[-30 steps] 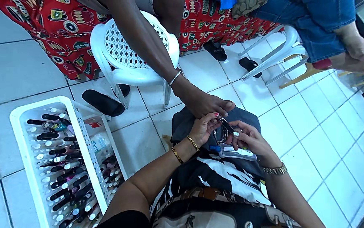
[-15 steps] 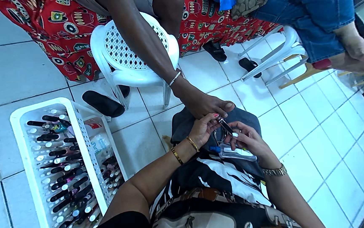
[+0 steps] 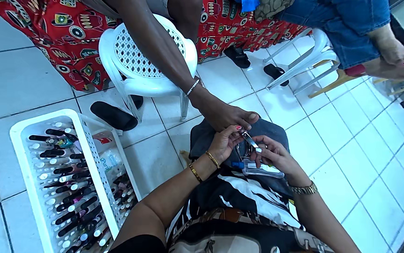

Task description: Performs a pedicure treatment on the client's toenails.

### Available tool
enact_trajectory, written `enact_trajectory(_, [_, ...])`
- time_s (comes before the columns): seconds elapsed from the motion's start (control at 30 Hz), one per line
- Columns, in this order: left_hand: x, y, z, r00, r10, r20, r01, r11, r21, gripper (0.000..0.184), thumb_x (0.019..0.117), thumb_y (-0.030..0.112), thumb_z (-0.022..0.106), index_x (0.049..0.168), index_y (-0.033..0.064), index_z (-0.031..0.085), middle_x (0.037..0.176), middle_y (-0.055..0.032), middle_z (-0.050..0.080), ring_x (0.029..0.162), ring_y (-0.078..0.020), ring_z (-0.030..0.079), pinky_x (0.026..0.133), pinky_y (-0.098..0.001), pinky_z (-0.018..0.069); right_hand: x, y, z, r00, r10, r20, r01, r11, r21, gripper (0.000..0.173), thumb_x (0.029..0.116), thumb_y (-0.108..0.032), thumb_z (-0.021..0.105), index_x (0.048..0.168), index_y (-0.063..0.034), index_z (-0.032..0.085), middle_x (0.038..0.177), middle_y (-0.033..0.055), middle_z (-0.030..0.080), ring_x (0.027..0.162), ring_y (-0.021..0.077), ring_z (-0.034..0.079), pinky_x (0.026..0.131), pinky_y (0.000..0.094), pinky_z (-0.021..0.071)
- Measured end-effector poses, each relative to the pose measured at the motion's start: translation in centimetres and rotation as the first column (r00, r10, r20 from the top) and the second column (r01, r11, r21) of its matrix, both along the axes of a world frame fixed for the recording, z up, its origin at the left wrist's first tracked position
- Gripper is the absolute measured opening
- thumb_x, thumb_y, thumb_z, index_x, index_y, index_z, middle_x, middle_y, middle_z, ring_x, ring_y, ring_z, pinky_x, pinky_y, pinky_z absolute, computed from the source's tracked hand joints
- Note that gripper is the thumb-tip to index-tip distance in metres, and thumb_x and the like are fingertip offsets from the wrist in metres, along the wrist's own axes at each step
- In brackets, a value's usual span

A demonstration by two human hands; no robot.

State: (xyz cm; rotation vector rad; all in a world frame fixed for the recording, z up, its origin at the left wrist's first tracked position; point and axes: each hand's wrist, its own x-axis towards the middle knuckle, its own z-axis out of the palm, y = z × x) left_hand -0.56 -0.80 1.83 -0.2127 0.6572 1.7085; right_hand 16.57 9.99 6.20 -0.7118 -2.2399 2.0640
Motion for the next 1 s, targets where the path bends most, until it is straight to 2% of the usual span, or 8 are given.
enact_trajectory(0.23, [-0.1, -0.1, 0.1, 1.0, -0.015, 0.021, 0.015, 1.0, -0.005, 0.017, 0.1011, 0.005, 0.055, 0.087, 0.0081, 0.064, 0.08, -0.0036, 0.067, 0.076, -0.0142, 0.067, 0.081, -0.0297, 0.0581, 0.4, 1.1, 0.2, 0.998, 0.047, -0.035, -0.048, 0.999, -0.026, 0.033, 0.1006, -0.032, 0.058, 0.127, -0.0115, 0.055, 0.088, -0.0072, 0.076, 0.06, -0.0052, 0.061, 0.051, 0.0104, 0.044])
enact_trajectory(0.33, [-0.1, -0.1, 0.1, 1.0, -0.016, 0.027, 0.017, 1.0, -0.018, 0.018, 0.1004, 0.006, 0.057, 0.084, 0.0082, 0.064, 0.079, -0.0033, 0.067, 0.075, -0.0138, 0.067, 0.081, -0.0292, 0.0581, 0.1, 1.2, 0.3, 0.999, 0.04, -0.018, -0.04, 0.999, -0.002, 0.034, 0.0996, -0.032, 0.058, 0.126, -0.0109, 0.056, 0.086, -0.0081, 0.075, 0.058, -0.006, 0.059, 0.05, 0.0102, 0.0424])
enact_trajectory(0.47, [-0.1, -0.1, 0.2, 1.0, -0.014, 0.026, 0.015, 1.0, -0.027, 0.018, 0.1005, 0.005, 0.056, 0.085, 0.0085, 0.063, 0.076, -0.0027, 0.065, 0.073, -0.0136, 0.067, 0.08, -0.0284, 0.0587, -0.4, 1.1, 0.7, 1.0, 0.018, 0.019, -0.018, 1.0, 0.02, 0.03, 0.099, -0.029, 0.056, 0.122, -0.0105, 0.057, 0.081, -0.0088, 0.074, 0.056, -0.0043, 0.06, 0.05, 0.0112, 0.0454])
enact_trajectory(0.63, [-0.1, 0.1, 0.0, 1.0, -0.01, 0.006, 0.01, 0.999, -0.034, 0.017, 0.1006, 0.005, 0.056, 0.086, 0.0093, 0.063, 0.076, -0.0016, 0.065, 0.072, -0.0125, 0.067, 0.079, -0.0279, 0.0587, -1.0, 1.0, 1.7, 0.996, -0.049, 0.07, 0.045, 0.998, 0.049, 0.028, 0.0991, -0.031, 0.055, 0.117, -0.0098, 0.061, 0.078, -0.0081, 0.074, 0.053, -0.0052, 0.058, 0.048, 0.0109, 0.0429])
enact_trajectory(0.9, [-0.1, 0.0, 0.1, 1.0, -0.005, 0.015, 0.006, 0.999, -0.039, 0.018, 0.1008, 0.005, 0.056, 0.085, 0.0086, 0.063, 0.076, -0.0019, 0.065, 0.072, -0.0126, 0.067, 0.08, -0.0278, 0.0586, -0.9, 0.6, 1.1, 0.998, -0.061, -0.005, 0.06, 0.994, -0.091, 0.027, 0.1018, -0.035, 0.054, 0.118, -0.0133, 0.061, 0.081, -0.0051, 0.076, 0.054, -0.0028, 0.061, 0.049, 0.0115, 0.0461])
enact_trajectory(1.0, [-0.1, 0.1, 0.1, 1.0, -0.002, 0.022, 0.003, 0.999, -0.037, 0.018, 0.1004, 0.004, 0.057, 0.084, 0.0081, 0.064, 0.076, -0.0023, 0.065, 0.071, -0.0131, 0.067, 0.079, -0.0281, 0.0592, -0.7, 0.5, 1.0, 0.998, -0.062, -0.008, 0.061, 0.992, -0.113, 0.027, 0.1021, -0.032, 0.054, 0.119, -0.0123, 0.06, 0.083, -0.004, 0.076, 0.054, -0.0023, 0.061, 0.049, 0.0117, 0.0462])
